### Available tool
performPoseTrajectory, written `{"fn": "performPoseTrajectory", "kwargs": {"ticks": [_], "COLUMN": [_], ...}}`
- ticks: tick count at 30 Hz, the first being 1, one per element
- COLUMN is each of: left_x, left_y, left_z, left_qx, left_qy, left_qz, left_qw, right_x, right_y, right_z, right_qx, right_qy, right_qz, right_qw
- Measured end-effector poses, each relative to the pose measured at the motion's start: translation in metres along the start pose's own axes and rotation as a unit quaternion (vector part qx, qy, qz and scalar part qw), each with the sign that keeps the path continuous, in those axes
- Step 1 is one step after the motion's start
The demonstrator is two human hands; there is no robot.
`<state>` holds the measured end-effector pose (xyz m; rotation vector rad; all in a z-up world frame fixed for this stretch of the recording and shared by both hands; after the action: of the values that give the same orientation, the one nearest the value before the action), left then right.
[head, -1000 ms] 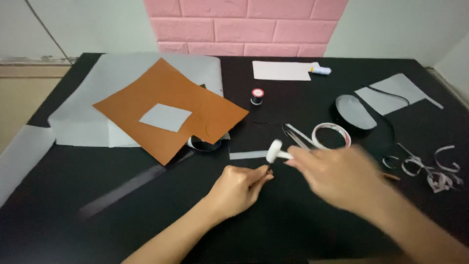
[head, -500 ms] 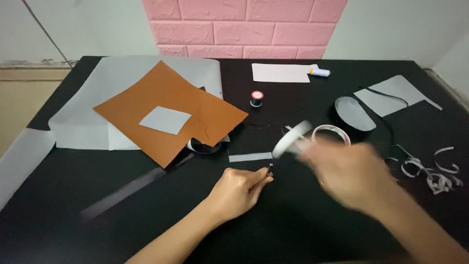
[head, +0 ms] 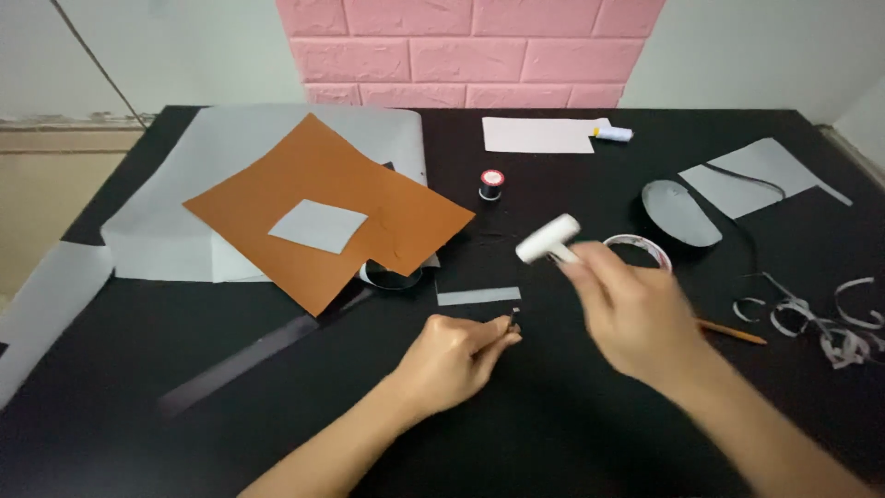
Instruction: The person uses a ruler and pencil to mark a piece of leather, then uses a punch tool and a mallet to create holes along the marks.
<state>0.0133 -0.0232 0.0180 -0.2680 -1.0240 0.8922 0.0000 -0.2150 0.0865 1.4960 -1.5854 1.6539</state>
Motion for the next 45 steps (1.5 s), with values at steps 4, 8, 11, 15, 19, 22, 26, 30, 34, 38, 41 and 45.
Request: {"fn": "performPoseTrajectory", "kwargs": {"ticks": [4,8,11,15,19,22,26,30,34,38,41,45], "left_x": [0.006,0.007,0.010,0.009,0.006,0.009,0.035,0.026,0.006,0.003,0.001,-0.005], "left_y": [-0.001,-0.002,-0.003,-0.005,-0.006,-0.008,-0.013,-0.016,-0.015,-0.017,-0.016,-0.016], "left_z": [0.001,0.002,0.000,-0.025,-0.038,-0.045,-0.041,-0.038,-0.043,-0.047,-0.050,-0.055], "left_qx": [0.000,-0.018,-0.005,0.143,0.174,0.188,0.228,0.205,0.206,0.235,0.244,0.244], "left_qy": [0.021,0.039,0.055,0.158,0.217,0.255,0.288,0.197,0.226,0.272,0.293,0.298], "left_qz": [-0.016,-0.066,-0.058,-0.012,0.032,0.065,0.118,0.050,0.003,-0.021,-0.017,-0.015], "left_qw": [1.000,0.997,0.997,0.977,0.960,0.946,0.923,0.957,0.952,0.933,0.924,0.923], "right_x": [-0.069,-0.126,-0.135,-0.118,-0.126,-0.120,-0.111,-0.113,-0.117,-0.116,-0.117,-0.113], "right_y": [-0.019,-0.023,-0.017,-0.016,-0.010,-0.013,-0.015,-0.016,-0.014,-0.015,-0.016,-0.018], "right_z": [0.006,0.013,0.015,0.007,0.009,0.006,-0.004,-0.003,0.002,0.004,0.006,0.003], "right_qx": [-0.118,-0.170,-0.163,-0.186,-0.164,-0.150,-0.161,-0.156,-0.159,-0.188,-0.195,-0.202], "right_qy": [0.059,0.088,0.108,0.082,0.087,0.089,0.075,0.092,0.083,0.071,0.060,0.044], "right_qz": [-0.144,-0.238,-0.208,-0.268,-0.209,-0.165,-0.177,-0.170,-0.188,-0.212,-0.212,-0.213], "right_qw": [0.981,0.952,0.958,0.942,0.960,0.971,0.968,0.969,0.966,0.956,0.956,0.955]}}
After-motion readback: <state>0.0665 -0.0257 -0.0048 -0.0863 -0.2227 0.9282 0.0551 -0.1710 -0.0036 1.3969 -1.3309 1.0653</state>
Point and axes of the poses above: each hand's wrist, its own y-axis away from the middle knuckle, its own x-axis out of the back of the hand, z = x × y, the point moved 5 cm from there along -y, towards the middle knuckle, and after that the axes turned 6 degrees about -z, right-handed, at the moved point
